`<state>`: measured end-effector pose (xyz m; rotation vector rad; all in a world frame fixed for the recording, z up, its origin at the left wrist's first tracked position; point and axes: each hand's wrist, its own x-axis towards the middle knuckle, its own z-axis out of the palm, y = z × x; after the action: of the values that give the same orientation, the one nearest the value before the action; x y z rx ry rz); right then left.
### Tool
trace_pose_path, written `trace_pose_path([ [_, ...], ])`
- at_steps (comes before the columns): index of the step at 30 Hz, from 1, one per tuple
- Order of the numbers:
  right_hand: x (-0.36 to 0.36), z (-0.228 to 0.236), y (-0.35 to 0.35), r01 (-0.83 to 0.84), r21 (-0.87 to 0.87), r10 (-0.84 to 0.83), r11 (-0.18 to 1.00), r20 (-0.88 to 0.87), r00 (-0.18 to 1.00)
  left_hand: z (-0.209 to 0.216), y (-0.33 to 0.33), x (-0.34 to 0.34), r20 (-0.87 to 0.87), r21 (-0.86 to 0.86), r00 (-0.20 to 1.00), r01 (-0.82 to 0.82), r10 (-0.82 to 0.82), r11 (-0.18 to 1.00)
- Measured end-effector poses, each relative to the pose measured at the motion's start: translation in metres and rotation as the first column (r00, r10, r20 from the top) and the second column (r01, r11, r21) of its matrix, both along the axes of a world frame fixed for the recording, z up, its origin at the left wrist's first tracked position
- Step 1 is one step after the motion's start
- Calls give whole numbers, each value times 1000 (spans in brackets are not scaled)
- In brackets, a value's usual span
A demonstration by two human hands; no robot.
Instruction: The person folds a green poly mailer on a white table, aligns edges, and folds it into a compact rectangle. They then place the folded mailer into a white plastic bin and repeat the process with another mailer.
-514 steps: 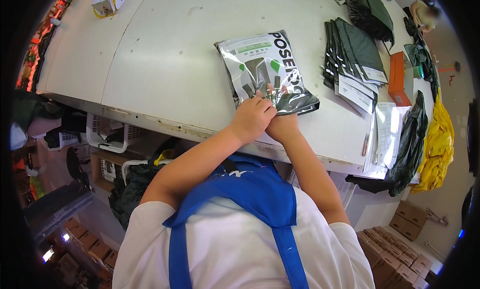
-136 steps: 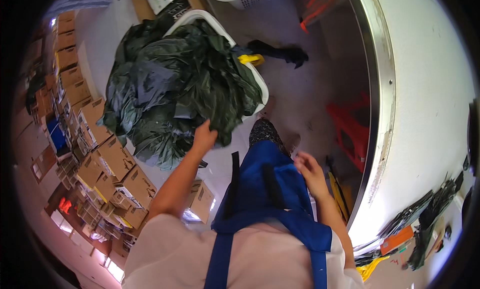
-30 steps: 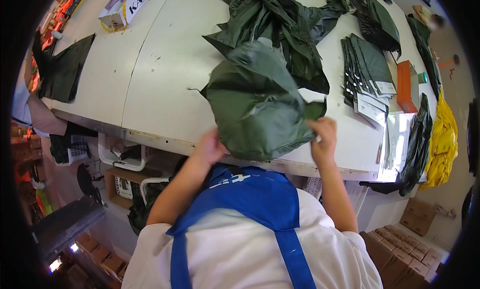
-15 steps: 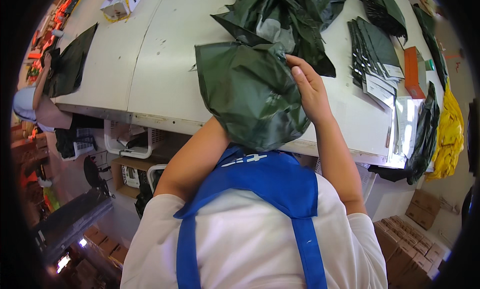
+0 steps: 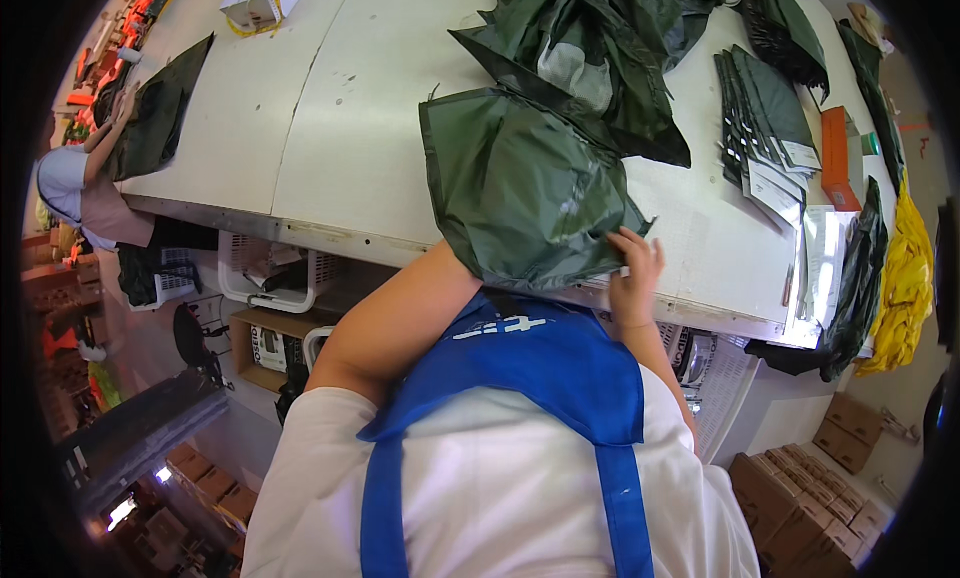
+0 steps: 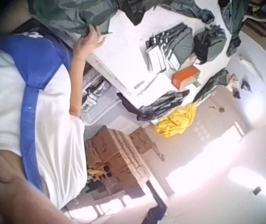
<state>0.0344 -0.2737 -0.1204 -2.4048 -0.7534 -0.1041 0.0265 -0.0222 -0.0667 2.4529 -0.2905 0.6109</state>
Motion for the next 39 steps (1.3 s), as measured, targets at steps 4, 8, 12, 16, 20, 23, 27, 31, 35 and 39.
trace_pose_path([
  [4,30,10,-66,351,367,-269,861,-256,928,-26,-6,-50,-813,-230,503,187,-294,955],
  [8,28,-14,-107,284,136,-266,949,-135,954,-27,7,-79,-912,-392,90,-474,-400,788],
  [12,24,-10,-102,595,288,-444,750,-449,776,-87,54,-84,-122,-61,931,-353,344,934],
  [16,30,-17,-86,597,626,28,501,-701,712,-94,60,-43,-243,275,963,182,-114,944],
  [20,81,-16,-151,434,68,-340,898,-520,784,-92,93,-20,-499,152,840,327,-212,933],
  [23,81,3,-124,474,-209,-479,855,32,877,-85,111,-12,-556,-64,746,401,-367,914],
  [27,14,45,-19,68,26,-66,997,-80,995,-72,109,-9,-695,-188,664,205,-278,960],
  [31,-8,25,35,-65,-99,65,993,6,998,-69,107,-2,-689,-209,649,247,-322,946],
  [35,-24,69,8,-411,148,437,899,-328,838,-81,160,3,-557,-487,791,-62,-255,871],
  [39,-64,11,26,-387,-1,303,922,-621,723,-125,168,-3,-440,28,897,-22,32,999],
])
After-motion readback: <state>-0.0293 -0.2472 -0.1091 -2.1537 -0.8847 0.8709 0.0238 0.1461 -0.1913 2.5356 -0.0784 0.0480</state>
